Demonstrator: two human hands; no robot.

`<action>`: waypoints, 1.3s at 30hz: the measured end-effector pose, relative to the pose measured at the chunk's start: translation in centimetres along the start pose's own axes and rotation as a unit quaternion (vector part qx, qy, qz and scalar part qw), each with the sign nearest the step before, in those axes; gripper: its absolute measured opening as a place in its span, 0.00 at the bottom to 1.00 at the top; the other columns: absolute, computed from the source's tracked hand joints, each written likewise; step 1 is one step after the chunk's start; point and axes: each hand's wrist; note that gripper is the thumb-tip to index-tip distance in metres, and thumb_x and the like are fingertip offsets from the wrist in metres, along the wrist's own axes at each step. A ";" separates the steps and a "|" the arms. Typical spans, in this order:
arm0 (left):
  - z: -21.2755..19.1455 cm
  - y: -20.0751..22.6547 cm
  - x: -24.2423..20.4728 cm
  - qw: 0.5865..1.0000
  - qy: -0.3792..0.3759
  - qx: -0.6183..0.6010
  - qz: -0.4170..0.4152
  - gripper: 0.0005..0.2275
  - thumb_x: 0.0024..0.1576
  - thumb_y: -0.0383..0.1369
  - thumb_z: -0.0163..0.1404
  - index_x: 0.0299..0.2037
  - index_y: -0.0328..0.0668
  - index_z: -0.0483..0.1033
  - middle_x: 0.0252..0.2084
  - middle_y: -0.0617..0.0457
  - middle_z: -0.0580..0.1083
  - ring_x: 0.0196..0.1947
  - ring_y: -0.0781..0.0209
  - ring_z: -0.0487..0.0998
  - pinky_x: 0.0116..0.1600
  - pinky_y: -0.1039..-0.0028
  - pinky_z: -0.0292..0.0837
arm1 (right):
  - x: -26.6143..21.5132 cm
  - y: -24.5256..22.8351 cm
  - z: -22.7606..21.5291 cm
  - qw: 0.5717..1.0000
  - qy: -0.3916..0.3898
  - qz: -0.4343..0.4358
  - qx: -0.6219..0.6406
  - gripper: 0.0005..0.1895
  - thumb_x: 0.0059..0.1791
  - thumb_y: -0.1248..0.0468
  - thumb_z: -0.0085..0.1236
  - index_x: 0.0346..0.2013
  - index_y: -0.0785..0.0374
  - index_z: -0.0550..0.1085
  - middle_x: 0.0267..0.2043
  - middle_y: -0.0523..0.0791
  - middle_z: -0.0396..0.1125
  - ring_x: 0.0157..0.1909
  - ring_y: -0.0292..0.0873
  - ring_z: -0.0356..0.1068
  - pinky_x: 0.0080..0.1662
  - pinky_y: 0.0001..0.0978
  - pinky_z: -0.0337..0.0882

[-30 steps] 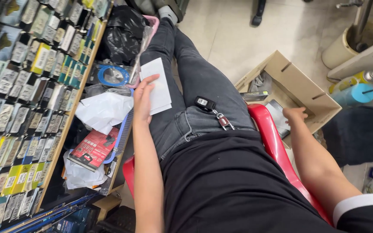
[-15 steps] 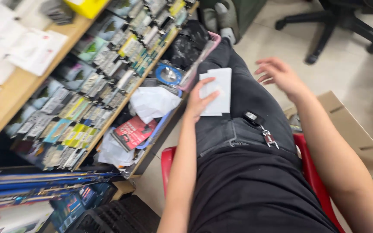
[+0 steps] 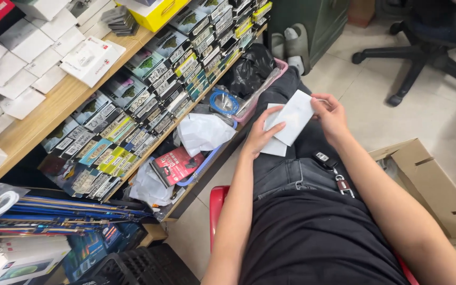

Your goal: The person takes several packages of screen protectors out of a cardboard box and sorts through them one by one while seated.

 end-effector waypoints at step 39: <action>0.5 0.9 -0.4 0.992 0.046 0.040 -0.108 0.20 0.57 0.42 0.61 0.55 0.36 0.79 0.46 0.45 0.80 0.48 0.60 0.78 0.55 0.65 0.76 | -0.8 -4.7 0.1 0.974 0.141 0.090 0.152 0.14 0.55 0.50 0.58 0.38 0.56 0.70 0.28 0.37 0.62 0.28 0.34 0.68 0.35 0.24 0.69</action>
Point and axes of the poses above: each hand's wrist, its own x-axis towards the middle knuckle, its own z-axis out of the palm, y = z × x
